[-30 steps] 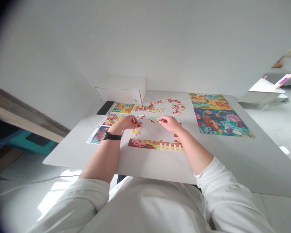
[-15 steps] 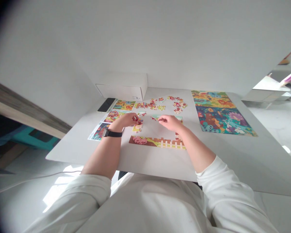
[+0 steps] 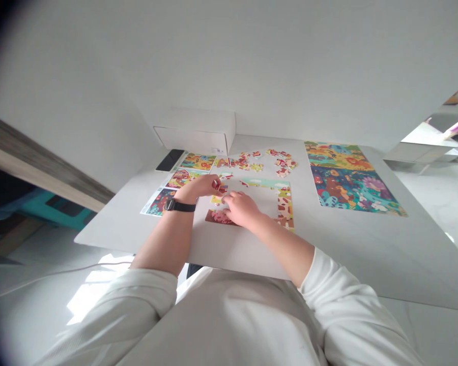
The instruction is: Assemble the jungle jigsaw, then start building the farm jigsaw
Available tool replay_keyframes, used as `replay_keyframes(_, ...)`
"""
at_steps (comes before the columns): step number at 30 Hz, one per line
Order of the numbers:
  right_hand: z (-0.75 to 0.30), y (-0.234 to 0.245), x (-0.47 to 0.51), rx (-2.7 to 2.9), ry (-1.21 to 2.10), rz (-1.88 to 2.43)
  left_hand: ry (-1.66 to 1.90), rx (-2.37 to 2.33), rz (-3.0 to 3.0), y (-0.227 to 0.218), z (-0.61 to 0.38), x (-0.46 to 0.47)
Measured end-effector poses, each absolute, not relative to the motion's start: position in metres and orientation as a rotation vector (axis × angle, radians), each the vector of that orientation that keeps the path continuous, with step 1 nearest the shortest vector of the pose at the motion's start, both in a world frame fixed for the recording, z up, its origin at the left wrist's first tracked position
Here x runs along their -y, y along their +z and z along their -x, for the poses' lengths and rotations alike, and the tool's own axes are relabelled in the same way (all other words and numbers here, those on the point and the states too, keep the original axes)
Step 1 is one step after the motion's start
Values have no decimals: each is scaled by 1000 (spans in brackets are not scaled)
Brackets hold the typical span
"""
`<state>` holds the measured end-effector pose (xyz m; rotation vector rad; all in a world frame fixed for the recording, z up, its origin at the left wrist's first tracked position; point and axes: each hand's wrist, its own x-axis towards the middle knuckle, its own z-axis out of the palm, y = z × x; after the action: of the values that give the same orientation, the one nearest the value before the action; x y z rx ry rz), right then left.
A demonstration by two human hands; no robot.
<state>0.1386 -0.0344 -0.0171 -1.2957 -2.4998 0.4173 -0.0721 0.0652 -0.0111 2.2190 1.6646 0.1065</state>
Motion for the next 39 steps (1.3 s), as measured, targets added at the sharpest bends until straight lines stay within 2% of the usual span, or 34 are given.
replay_keyframes(7, -114, -17, 15, 2444, 436, 1599, 60, -1643, -2229, -6, 71, -62)
replay_keyframes(21, -118, -18, 20, 2569, 204, 1567, -47, -1598, -2334, -4, 69, -63)
replay_keyframes(39, -118, -17, 39, 2488, 251, 1580, -175, -1472, -2280, -4, 76, -66)
